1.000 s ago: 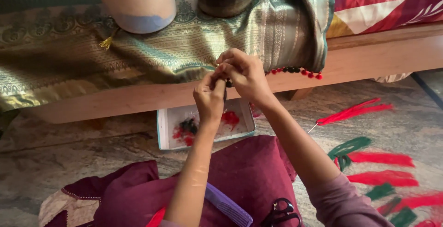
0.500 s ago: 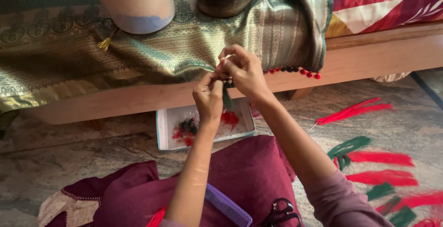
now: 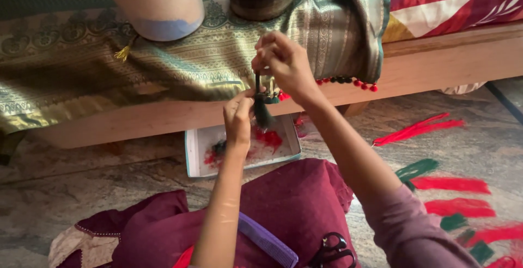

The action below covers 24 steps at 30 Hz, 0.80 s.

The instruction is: Attaching decorative red and green tassels to the edge of a sari.

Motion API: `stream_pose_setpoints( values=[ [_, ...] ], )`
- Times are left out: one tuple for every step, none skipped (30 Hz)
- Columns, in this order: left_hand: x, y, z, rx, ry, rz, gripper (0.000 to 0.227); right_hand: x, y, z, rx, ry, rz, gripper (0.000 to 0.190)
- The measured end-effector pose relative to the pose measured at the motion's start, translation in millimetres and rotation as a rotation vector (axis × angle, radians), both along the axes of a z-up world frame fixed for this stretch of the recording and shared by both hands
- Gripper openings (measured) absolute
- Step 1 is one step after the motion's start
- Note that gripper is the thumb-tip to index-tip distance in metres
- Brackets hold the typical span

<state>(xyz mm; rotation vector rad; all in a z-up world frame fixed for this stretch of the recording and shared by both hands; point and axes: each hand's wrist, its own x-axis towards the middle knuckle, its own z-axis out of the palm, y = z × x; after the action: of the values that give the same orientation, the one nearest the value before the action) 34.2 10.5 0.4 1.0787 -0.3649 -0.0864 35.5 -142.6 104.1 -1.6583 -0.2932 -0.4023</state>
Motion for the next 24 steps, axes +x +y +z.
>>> stream_pose_setpoints(
  values=[
    [1,1,-1,0.001,-0.001,0.001,0.038,2,-2,5,0.001,-0.001,0.001,0.012],
    [2,3,-1,0.017,-0.021,-0.009,0.039,5,-3,10,0.057,0.007,0.037,0.011],
    [3,5,-2,0.032,-0.041,-0.018,0.040,7,-5,15,0.112,0.016,0.075,0.010],
    [2,6,3,0.032,-0.041,-0.015,0.040,9,-6,17,0.113,0.016,0.077,0.010],
    [1,6,7,0.047,-0.016,-0.016,0.041,11,-7,20,0.147,0.015,0.097,0.008],
    [0,6,12,0.061,0.009,-0.016,0.042,13,-9,22,0.181,0.015,0.116,0.006],
    [1,5,10,0.061,0.009,-0.015,0.042,15,-10,23,0.181,0.015,0.117,0.006],
    [2,5,9,0.066,0.007,0.001,0.041,16,-11,24,0.191,0.015,0.106,0.006],
    [3,4,8,0.071,0.005,0.018,0.041,18,-12,25,0.201,0.015,0.096,0.005],
    [4,4,7,0.071,0.006,0.019,0.041,21,-13,26,0.201,0.016,0.097,0.005],
    [5,4,6,0.085,-0.018,0.032,0.040,23,-14,27,0.223,-0.002,0.104,0.005],
    [6,3,5,0.099,-0.041,0.046,0.040,26,-15,27,0.245,-0.021,0.111,0.004],
    [5,4,6,0.100,-0.041,0.048,0.040,27,-15,27,0.246,-0.021,0.113,0.004],
    [4,4,7,0.103,-0.047,0.048,0.040,28,-15,28,0.253,-0.023,0.110,0.004],
    [4,4,8,0.104,-0.054,0.047,0.040,30,-16,28,0.259,-0.025,0.106,0.005],
    [3,4,7,0.104,-0.054,0.047,0.040,30,-17,28,0.260,-0.025,0.106,0.005],
    [3,4,8,0.140,-0.066,0.064,0.039,31,-17,28,0.267,-0.020,0.106,0.005],
    [2,5,8,0.176,-0.077,0.081,0.037,32,-18,28,0.274,-0.016,0.107,0.006],
    [3,4,3,0.176,-0.078,0.081,0.037,31,-18,28,0.274,-0.016,0.107,0.006],
    [4,3,-2,0.243,-0.085,0.123,0.031,31,-18,28,0.274,-0.029,0.107,0.006],
    [5,3,-6,0.310,-0.091,0.164,0.026,31,-19,27,0.274,-0.041,0.105,0.006],
    [2,1,-1,0.310,-0.091,0.163,0.026,30,-19,28,0.275,-0.041,0.104,0.006],
    [-2,0,5,0.307,-0.066,0.171,0.022,29,-19,28,0.282,-0.031,0.101,0.006],
    [-6,-2,11,0.305,-0.041,0.179,0.020,28,-19,28,0.288,-0.021,0.097,0.006]
  ],
)
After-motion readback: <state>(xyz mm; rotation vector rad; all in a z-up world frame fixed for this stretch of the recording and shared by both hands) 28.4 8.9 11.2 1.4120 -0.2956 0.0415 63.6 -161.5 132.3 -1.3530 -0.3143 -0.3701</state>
